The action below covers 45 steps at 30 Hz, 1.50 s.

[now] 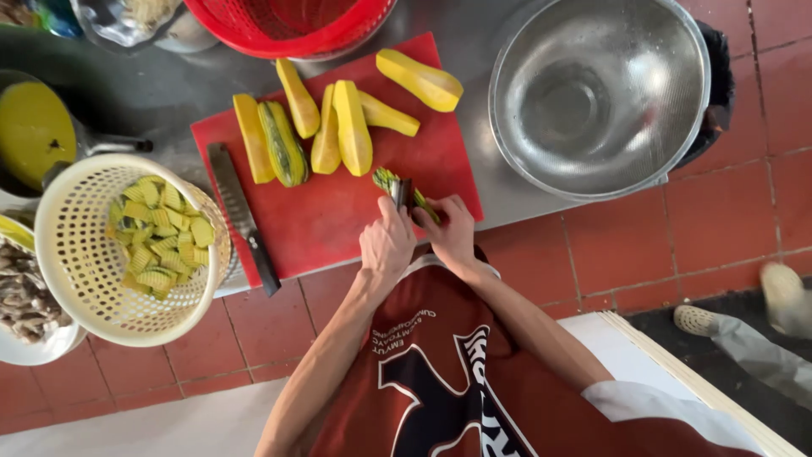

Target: The person cuts yellow squash pieces into crinkle-cut slices using a crinkle cutter, working one piece at a time on a red cutting board. They place the cut slices into a perforated basket beside the board and pick up new squash wedges to continue cutting.

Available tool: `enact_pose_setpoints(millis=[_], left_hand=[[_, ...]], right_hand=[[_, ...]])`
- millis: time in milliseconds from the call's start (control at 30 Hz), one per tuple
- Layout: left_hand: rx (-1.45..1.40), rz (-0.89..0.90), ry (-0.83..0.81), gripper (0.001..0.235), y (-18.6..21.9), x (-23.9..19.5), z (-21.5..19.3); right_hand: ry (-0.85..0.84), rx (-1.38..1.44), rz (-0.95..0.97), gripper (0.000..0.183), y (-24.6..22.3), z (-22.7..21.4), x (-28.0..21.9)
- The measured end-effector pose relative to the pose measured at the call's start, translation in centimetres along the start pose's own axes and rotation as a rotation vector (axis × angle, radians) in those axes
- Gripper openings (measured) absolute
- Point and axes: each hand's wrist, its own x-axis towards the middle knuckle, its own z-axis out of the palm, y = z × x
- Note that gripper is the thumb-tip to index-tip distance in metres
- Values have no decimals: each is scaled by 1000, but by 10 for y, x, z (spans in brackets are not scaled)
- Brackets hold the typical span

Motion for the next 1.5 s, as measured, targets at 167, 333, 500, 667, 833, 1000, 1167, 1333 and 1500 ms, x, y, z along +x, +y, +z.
enact_pose_setpoints(millis=[167,333,500,667,833,1000,1167,1333,1500], left_hand=[[-3,25,-22,25,15,-11,-9],[31,27,-72,25,7,-3,14],[20,26,-3,26,-2,5,23],[-11,-28,-1,27,11,-7,-7],[19,0,-48,25,20,-14,-4],[46,14,-72,27,11,-1,22],[31,-26,-21,30,3,2,18],[-2,-71,-1,31,19,-13,-4],[7,-20,-52,29,26,-19,-3]], right_hand=[[36,-49,-114,24,11,3,-2],[63,-32,-91,22,11,2,-4],[-6,104,-61,23,5,-7,-5],[15,53,-29,22,-1,-6,-3],[15,54,0,19,7,-6,-3],[4,21,-37,18,10,-7,-4],[-14,120,-40,16,10,-11,-3],[0,98,46,17,2,-10,-3],[4,117,62,15,13,-8,-3]])
